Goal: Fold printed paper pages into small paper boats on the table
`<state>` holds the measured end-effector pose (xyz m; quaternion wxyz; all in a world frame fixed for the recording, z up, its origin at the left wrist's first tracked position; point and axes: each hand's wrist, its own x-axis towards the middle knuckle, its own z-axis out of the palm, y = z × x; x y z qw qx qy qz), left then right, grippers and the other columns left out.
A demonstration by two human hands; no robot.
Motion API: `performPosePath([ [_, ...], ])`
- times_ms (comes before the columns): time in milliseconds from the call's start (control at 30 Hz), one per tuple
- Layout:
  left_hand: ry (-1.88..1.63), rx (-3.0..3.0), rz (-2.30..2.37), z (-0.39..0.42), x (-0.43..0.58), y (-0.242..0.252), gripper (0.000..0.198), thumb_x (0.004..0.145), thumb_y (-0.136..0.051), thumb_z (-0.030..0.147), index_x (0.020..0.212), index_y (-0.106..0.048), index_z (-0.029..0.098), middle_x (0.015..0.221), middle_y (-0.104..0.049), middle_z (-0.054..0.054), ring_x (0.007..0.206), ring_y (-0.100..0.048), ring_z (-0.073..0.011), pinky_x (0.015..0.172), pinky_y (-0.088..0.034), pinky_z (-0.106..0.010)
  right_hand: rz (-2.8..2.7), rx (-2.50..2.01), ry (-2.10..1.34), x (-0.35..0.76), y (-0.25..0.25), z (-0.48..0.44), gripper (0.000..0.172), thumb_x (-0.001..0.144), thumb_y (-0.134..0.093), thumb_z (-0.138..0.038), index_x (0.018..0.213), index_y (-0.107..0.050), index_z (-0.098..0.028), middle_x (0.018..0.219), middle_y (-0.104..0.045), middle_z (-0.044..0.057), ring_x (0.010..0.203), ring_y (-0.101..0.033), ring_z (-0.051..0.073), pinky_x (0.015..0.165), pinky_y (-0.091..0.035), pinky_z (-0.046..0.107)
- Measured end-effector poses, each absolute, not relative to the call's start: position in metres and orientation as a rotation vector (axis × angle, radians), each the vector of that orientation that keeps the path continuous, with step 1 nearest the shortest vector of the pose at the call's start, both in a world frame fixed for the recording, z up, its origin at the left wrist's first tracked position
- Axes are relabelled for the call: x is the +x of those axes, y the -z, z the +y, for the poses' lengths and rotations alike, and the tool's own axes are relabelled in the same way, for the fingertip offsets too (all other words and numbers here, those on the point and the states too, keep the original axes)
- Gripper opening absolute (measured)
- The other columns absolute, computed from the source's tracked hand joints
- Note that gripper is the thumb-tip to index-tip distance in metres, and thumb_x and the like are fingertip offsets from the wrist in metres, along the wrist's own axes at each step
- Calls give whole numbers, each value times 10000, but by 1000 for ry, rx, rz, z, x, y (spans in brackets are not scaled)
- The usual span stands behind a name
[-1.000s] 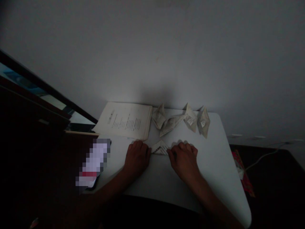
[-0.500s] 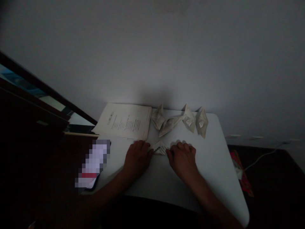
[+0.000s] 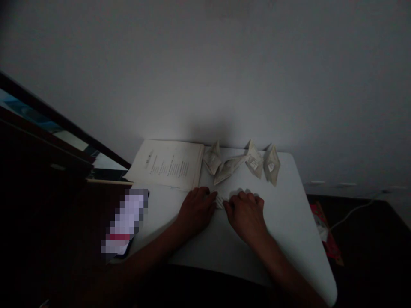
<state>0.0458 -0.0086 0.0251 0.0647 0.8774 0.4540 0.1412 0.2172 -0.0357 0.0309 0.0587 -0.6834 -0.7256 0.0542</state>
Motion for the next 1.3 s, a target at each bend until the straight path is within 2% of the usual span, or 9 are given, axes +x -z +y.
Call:
performPosePath([
  [300,-409,2618,1382,-6,46,-27,326,866,-467,299,1172,-536,211,1035,-528,-90,927,-482,-233,811,-419,-402,-2150,-2098,-138,214,-32,-33,398,865,-444,-481,677,-655,-201,782,-634,72,821,-533,258,772,-278,422],
  [733,-418,2526,1415,-10,42,-24,360,855,-498,260,1213,-519,231,1055,-520,-85,939,-501,-224,834,-414,-403,-2131,-2068,-96,214,-30,-33,411,857,-456,-493,632,-639,-202,737,-636,64,791,-543,251,767,-284,416],
  [900,-410,2508,1343,-5,35,-26,372,828,-543,203,1197,-538,248,1045,-532,-66,932,-520,-199,852,-429,-381,-2135,-2065,-99,214,-32,-33,418,850,-469,-508,620,-641,-205,742,-639,62,795,-541,255,779,-281,424],
  [1133,-388,2384,1297,2,22,-27,271,851,-501,158,1073,-641,227,966,-563,-48,875,-570,-155,811,-473,-296,-2126,-2069,-128,215,-31,-33,436,855,-449,-526,634,-653,-211,756,-646,63,810,-543,263,762,-282,426],
  [1300,-362,2364,1287,2,9,-26,395,809,-433,20,1040,-667,237,948,-583,-43,845,-597,-145,783,-484,-277,-2108,-2053,-144,215,-30,-33,443,851,-453,-528,613,-643,-208,739,-639,62,792,-544,250,752,-286,421],
])
